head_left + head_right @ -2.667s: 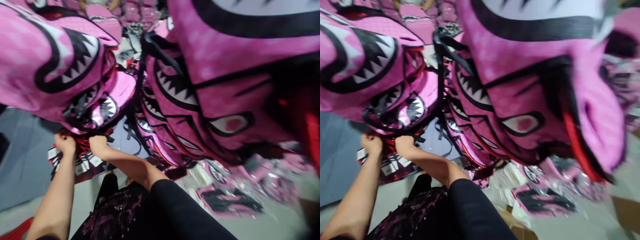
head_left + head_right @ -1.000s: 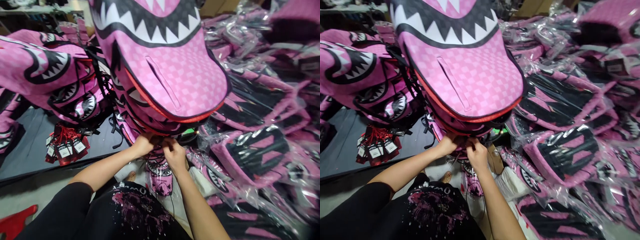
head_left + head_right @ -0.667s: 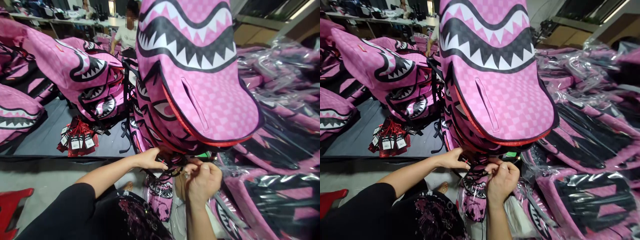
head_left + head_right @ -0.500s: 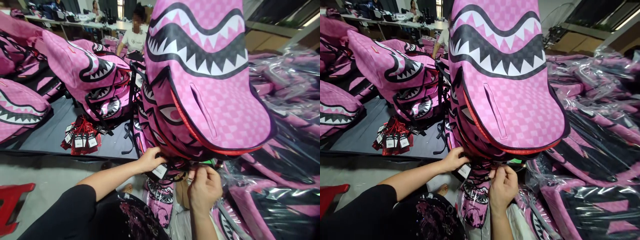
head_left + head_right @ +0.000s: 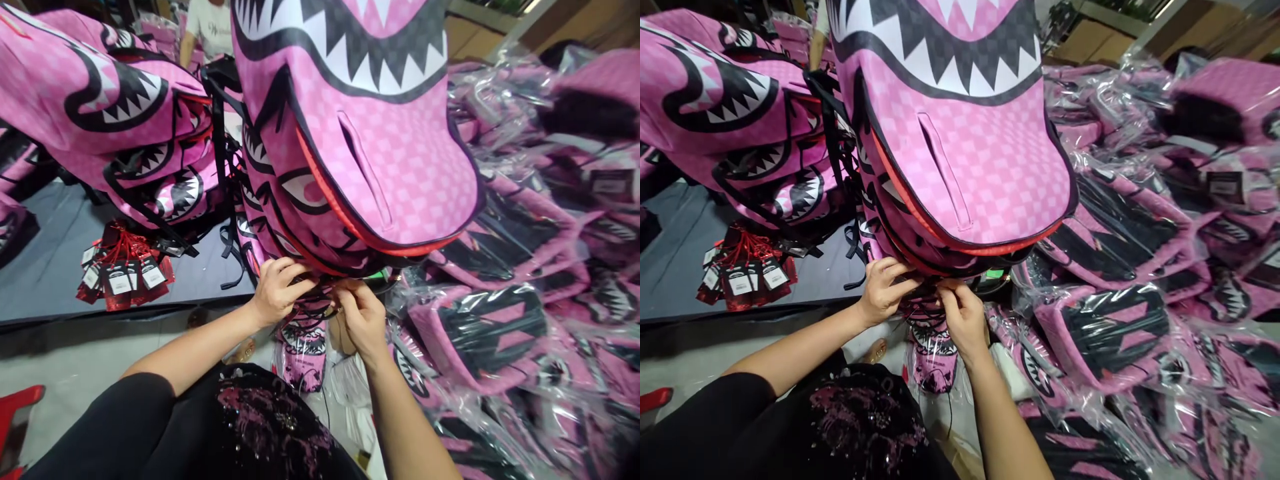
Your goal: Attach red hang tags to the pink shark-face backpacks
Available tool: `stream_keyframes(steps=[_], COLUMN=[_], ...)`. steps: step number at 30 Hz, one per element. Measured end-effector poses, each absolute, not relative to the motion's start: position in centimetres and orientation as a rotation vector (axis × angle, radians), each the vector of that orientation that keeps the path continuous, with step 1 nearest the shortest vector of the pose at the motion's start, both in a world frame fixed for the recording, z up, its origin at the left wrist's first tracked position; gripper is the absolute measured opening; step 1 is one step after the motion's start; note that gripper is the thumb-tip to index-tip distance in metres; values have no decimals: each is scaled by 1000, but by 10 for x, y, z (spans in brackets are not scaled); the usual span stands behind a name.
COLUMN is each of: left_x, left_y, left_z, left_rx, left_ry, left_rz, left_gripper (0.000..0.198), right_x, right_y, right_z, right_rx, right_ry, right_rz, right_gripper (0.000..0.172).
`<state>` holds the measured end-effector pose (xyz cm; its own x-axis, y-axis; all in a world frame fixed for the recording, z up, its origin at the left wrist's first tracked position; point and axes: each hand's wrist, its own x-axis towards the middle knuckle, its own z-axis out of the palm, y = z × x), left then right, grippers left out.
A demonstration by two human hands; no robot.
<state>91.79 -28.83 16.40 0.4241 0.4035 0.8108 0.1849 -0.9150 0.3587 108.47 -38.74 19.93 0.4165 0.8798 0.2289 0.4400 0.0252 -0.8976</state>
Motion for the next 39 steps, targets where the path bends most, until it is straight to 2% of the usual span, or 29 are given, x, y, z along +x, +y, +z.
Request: stream_keyframes(steps=[5, 8, 12, 17, 23, 30, 34, 39], left_x=[921, 930, 936, 930, 929, 934, 937, 940], left_y=[-297, -298, -297, -296, -296, -296, -295, -297], left_z=[174, 176, 174, 168, 165, 176, 185, 186], left_rx=[2431, 2079, 1688, 2155, 2320, 2475, 2520, 2701], left_ry=[458, 381, 497, 563, 605, 720, 763, 750], left_rz=[1474, 1238, 1005, 971, 910, 542, 353, 347], left_gripper=[25, 20, 27, 25, 26, 22, 17, 19], right_x=[1087, 1090, 1096, 1097, 1098, 1101, 1101, 1098], right_y=[-387, -386, -387, -386, -387, -392, -392, -390], right_z=[202, 201, 200, 201, 203, 206, 205, 204], right_rx=[-1621, -1614, -1589, -1576, -1530, -1639, -1683, -1722], right_ry=[-1343, -1291, -1280, -1492, -1722, -2038, -2103, -2067], right_rz=[454, 478, 552, 453, 296, 101, 127, 135], right_gripper=[17, 16, 13, 13, 14, 16, 17, 18])
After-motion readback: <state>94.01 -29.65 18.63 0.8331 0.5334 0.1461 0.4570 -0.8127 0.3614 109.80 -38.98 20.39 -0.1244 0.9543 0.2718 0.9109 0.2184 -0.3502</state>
